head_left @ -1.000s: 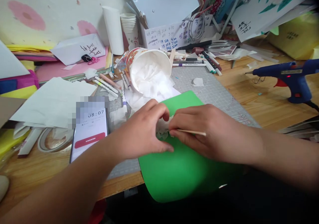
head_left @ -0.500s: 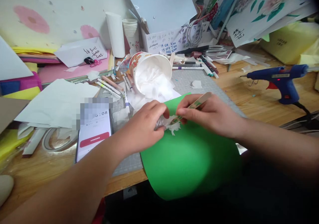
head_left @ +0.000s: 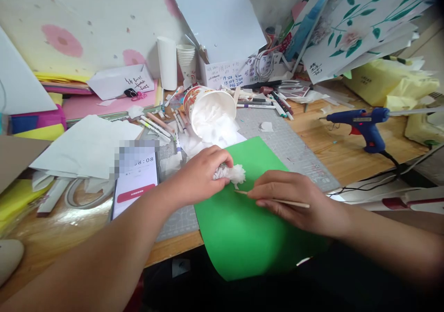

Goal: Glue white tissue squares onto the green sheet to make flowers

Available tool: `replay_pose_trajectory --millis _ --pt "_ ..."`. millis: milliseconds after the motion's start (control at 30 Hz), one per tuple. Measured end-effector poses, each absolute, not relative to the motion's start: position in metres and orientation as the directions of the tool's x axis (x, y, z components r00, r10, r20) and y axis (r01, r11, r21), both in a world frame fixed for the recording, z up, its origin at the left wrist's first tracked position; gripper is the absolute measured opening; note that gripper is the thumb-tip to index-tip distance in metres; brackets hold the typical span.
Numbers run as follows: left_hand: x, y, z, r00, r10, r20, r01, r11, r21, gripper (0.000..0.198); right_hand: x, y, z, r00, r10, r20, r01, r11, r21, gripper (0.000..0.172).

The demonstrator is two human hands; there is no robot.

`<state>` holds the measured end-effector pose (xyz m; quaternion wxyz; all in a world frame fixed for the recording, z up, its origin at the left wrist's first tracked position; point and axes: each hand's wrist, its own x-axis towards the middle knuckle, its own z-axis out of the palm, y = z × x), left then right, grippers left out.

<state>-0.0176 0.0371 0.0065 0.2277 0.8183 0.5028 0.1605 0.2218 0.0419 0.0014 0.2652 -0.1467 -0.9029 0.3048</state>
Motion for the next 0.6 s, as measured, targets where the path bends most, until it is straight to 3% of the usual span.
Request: replay_pose_trajectory --millis 133,267,333,400,467,600 --pt "-0.018 0.037 0.007 0.465 0.885 0.033 0.743 -0.410 0.529 0.026 0.218 0.046 -0.007 -0.724 0.555 0.411 0.209 0.743 -0.636 0.014" --pt "-0.014 0.037 0.000 0.473 0.876 0.096 0.749 -0.457 0.481 0.050 0.218 0.053 -0.005 -0.642 0.708 0.295 0.298 0.585 -0.754 0.013" --pt "-0.010 0.038 -0.005 0.451 0.881 0.141 0.751 -0.460 0.473 0.046 0.223 0.062 -0.003 -0.590 0.764 0.263 0.352 0.536 -0.768 0.020" --pt "-0.007 0.038 -0.007 0.416 0.894 0.165 0.727 -0.436 0.530 0.035 0.234 0.077 -0.001 -0.556 0.767 0.318 0.452 0.601 -0.659 0.027" --pt "-0.008 0.040 -0.007 0.368 0.914 0.172 0.682 -0.391 0.618 0.026 0.246 0.096 -0.002 -0.587 0.710 0.390 0.560 0.704 -0.437 0.027" --pt "-0.018 0.044 0.000 0.175 0.958 0.226 0.621 -0.286 0.730 0.020 0.267 0.124 -0.010 -0.700 0.655 0.285 0.611 0.755 -0.238 0.030"
